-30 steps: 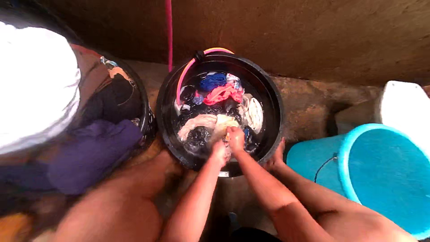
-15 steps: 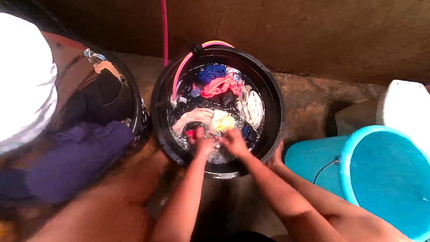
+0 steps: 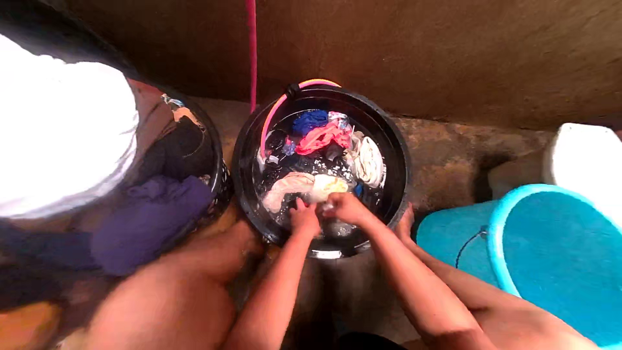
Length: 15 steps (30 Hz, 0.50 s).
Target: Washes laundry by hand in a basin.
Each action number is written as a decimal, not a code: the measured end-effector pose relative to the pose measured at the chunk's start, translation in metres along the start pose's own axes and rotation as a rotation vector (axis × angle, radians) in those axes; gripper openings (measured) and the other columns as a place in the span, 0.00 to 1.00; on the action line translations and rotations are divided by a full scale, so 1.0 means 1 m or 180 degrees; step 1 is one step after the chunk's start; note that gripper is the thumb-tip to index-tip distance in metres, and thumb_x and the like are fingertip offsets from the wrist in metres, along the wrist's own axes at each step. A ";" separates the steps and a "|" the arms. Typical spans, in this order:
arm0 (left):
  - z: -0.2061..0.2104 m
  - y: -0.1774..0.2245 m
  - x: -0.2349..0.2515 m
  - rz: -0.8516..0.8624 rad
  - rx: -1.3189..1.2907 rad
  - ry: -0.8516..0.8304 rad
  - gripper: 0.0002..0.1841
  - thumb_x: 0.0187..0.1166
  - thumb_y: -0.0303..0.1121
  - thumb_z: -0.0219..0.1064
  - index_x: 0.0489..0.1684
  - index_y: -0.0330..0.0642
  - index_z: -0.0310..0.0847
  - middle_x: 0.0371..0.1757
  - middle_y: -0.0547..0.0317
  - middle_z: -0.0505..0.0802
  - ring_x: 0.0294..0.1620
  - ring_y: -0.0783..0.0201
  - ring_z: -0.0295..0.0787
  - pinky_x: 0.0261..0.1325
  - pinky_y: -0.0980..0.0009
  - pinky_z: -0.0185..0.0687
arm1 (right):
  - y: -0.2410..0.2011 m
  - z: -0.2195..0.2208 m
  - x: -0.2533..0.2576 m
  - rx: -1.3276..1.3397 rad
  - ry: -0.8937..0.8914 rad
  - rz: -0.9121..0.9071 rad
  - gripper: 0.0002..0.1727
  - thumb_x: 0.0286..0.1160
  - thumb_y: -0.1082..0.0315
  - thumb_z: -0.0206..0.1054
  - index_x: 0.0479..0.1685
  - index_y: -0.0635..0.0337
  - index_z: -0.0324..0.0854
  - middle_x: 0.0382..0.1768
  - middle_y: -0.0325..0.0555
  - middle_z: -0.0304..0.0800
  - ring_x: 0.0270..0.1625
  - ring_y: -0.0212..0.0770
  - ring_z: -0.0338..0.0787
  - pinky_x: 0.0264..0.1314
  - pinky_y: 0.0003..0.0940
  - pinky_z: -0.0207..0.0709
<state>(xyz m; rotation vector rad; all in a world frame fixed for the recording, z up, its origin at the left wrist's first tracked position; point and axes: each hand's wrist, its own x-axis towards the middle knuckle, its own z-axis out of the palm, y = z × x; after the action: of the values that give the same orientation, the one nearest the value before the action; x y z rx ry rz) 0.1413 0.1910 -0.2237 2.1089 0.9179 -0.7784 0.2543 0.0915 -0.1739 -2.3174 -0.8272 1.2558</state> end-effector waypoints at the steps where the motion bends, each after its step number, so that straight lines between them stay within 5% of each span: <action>1: -0.003 0.002 -0.005 0.0091 -0.0265 0.0036 0.44 0.63 0.44 0.85 0.86 0.54 0.71 0.91 0.33 0.58 0.82 0.29 0.68 0.75 0.36 0.75 | -0.009 -0.016 -0.027 0.0402 0.0339 -0.0266 0.13 0.69 0.67 0.79 0.43 0.67 0.85 0.39 0.56 0.88 0.44 0.51 0.87 0.54 0.54 0.81; 3: -0.010 0.011 -0.024 0.0427 -0.1041 0.0350 0.32 0.71 0.42 0.79 0.75 0.40 0.80 0.78 0.34 0.79 0.76 0.37 0.79 0.76 0.40 0.76 | -0.008 -0.034 -0.070 0.1345 0.1211 -0.0424 0.09 0.65 0.73 0.78 0.37 0.65 0.83 0.35 0.50 0.87 0.38 0.43 0.87 0.47 0.46 0.84; 6: -0.026 0.040 -0.069 0.0978 -0.2040 0.0589 0.25 0.74 0.34 0.75 0.71 0.38 0.82 0.65 0.40 0.90 0.69 0.48 0.87 0.74 0.45 0.79 | 0.022 -0.037 -0.090 0.2873 0.1825 0.0041 0.18 0.79 0.74 0.65 0.65 0.66 0.72 0.53 0.61 0.86 0.47 0.54 0.93 0.48 0.53 0.91; 9: -0.029 0.061 -0.106 0.1759 -0.2353 0.0362 0.27 0.66 0.28 0.77 0.68 0.35 0.82 0.64 0.43 0.89 0.65 0.53 0.87 0.71 0.50 0.82 | 0.028 -0.021 -0.099 0.4314 0.1254 0.0170 0.34 0.91 0.42 0.47 0.90 0.47 0.56 0.73 0.59 0.78 0.60 0.59 0.88 0.54 0.59 0.86; 10: -0.029 0.064 -0.114 0.1947 -0.2279 0.0394 0.28 0.65 0.29 0.78 0.68 0.36 0.82 0.62 0.42 0.90 0.63 0.52 0.88 0.70 0.49 0.83 | 0.020 -0.015 -0.103 0.4618 0.1107 0.0062 0.38 0.88 0.32 0.42 0.89 0.45 0.58 0.71 0.55 0.81 0.61 0.54 0.89 0.55 0.57 0.86; 12: -0.022 0.068 -0.124 0.2029 -0.2236 0.0800 0.30 0.71 0.36 0.77 0.73 0.38 0.75 0.59 0.40 0.91 0.61 0.48 0.89 0.67 0.45 0.83 | 0.000 -0.006 -0.104 0.4842 0.1274 -0.0074 0.38 0.85 0.28 0.43 0.76 0.47 0.72 0.56 0.47 0.89 0.51 0.44 0.91 0.48 0.47 0.88; 15: -0.010 0.073 -0.127 0.1795 -0.2171 0.1627 0.38 0.78 0.52 0.72 0.85 0.44 0.66 0.87 0.41 0.71 0.85 0.42 0.68 0.83 0.43 0.67 | -0.031 0.009 -0.093 0.4724 0.1969 -0.0348 0.23 0.88 0.46 0.59 0.65 0.55 0.78 0.45 0.43 0.90 0.43 0.36 0.90 0.45 0.36 0.87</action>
<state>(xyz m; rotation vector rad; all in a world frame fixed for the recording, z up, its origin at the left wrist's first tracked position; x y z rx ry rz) 0.1289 0.1156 -0.0980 1.7997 0.6418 0.3455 0.1967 0.0552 -0.1029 -1.1981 0.2263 0.5773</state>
